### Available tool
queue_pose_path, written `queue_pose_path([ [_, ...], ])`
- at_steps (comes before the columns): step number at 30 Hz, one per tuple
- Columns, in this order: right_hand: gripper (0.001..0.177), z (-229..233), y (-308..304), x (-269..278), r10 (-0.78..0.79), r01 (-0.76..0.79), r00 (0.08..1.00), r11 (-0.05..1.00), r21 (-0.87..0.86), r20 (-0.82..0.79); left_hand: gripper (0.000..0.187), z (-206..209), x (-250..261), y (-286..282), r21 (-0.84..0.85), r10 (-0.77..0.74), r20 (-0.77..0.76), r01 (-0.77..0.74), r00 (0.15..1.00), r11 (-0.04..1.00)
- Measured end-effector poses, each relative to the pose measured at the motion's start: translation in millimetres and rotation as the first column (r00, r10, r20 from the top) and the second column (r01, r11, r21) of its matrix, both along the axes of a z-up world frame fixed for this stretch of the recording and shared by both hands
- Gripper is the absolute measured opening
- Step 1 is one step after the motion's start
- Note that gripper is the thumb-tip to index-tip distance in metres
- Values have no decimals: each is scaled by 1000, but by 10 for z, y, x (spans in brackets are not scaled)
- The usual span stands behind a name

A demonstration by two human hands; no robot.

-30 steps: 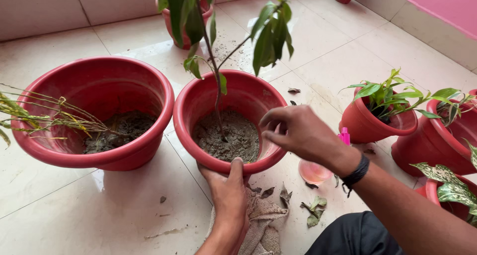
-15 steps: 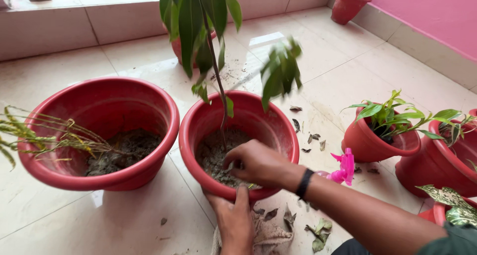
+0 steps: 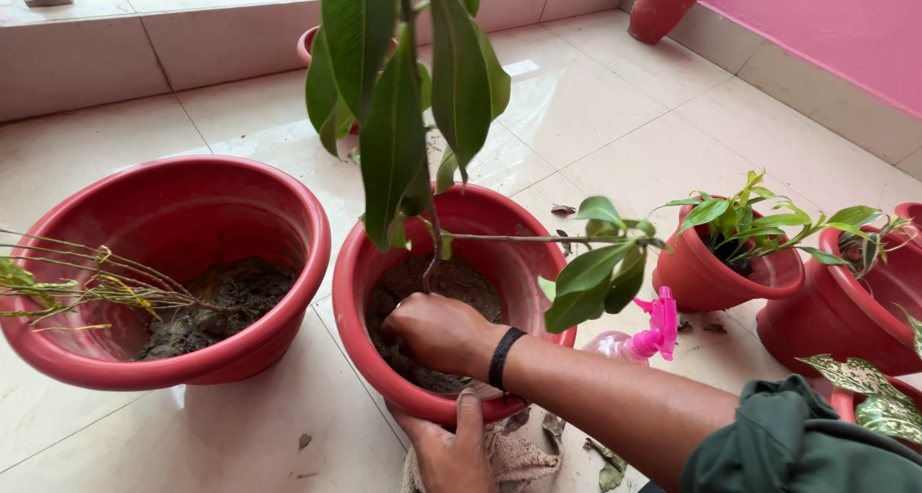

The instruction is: The person removes a plant from a pot by hand and wipes the pot with a cloth.

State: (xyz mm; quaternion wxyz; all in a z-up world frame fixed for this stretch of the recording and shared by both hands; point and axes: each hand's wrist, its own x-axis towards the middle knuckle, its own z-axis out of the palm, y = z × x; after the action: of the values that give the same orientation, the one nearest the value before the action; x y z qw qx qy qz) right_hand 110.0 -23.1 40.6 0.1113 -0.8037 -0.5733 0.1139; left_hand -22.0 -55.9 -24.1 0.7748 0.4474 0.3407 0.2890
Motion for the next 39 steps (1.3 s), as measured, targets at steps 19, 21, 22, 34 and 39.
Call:
queue_pose_path([
  [19,8,-154,82,47,300,-284,912,954,-97,281,103,189,-40,50,23,-59,-104,62,993,998],
  [21,8,-134,83,42,293,-276,916,956,-99,274,105,212,-34,53,-14,-54,-75,53,996,998],
  [22,8,-122,84,43,285,-267,920,958,-101,267,105,216,-32,55,-14,-53,-75,52,996,999],
  [34,8,-128,86,40,305,-280,920,951,-132,247,99,165,-16,43,22,-49,-76,51,996,998],
  [39,11,74,-7,17,173,-165,968,985,-57,184,99,-10,27,9,81,26,-17,-24,1000,996],
])
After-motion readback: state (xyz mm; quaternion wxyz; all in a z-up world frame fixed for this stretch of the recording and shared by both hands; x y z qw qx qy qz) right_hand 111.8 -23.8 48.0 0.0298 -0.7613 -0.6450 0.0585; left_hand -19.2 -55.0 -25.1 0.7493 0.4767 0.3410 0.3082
